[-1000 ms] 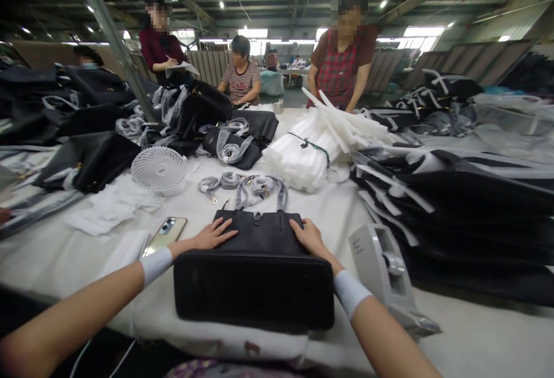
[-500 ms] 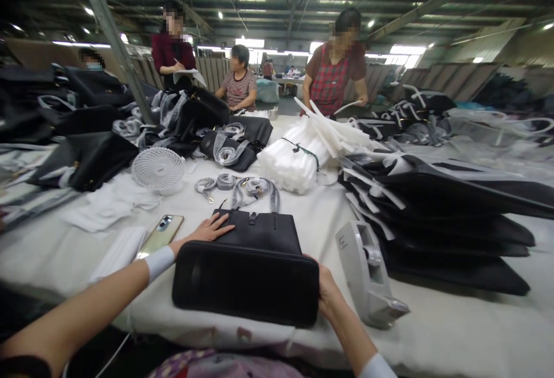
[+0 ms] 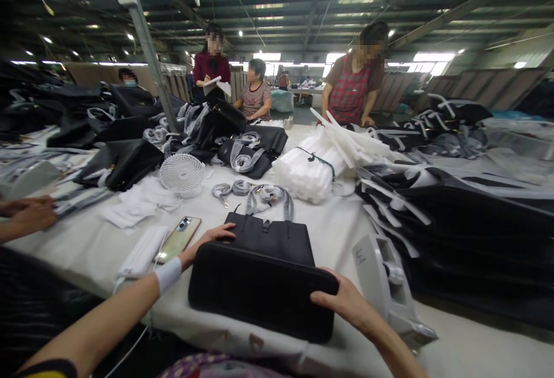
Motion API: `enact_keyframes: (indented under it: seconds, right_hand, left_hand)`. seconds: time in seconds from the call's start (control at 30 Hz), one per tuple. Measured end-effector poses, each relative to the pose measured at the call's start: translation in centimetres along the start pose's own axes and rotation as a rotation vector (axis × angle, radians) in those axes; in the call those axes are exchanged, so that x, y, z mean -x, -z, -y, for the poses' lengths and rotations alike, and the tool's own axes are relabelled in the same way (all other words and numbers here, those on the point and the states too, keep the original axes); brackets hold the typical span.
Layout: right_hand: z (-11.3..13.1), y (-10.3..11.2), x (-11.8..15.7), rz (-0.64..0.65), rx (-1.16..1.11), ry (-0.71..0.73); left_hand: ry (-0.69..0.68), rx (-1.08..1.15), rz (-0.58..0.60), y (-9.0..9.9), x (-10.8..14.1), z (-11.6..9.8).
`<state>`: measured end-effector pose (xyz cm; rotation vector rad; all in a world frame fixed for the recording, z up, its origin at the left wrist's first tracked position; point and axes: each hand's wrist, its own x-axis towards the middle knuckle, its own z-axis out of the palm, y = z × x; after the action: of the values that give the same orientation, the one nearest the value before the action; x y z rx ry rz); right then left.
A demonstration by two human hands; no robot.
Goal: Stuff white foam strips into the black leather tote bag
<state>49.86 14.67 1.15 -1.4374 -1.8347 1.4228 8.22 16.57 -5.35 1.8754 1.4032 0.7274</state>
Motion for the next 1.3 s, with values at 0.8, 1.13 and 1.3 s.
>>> enact_keyframes:
  seconds: [0.8, 1.13, 1.3]
  right_hand:
    - [-5.1, -4.5, -3.8, -0.571, 0.181, -0.096]
    - [-6.3, -4.6, -3.3, -0.511, 0.188, -0.117]
    - [-6.0, -4.5, -2.9, -0.466, 0.176, -0.126]
  left_hand:
    - [0.468, 0.392, -0.450, -4.2, 4.9, -0.6]
    - [0.496, 0.773, -0.284, -2.5, 4.2, -2.8]
    - [0.497, 0.386, -0.578, -4.2, 4.6, -2.7]
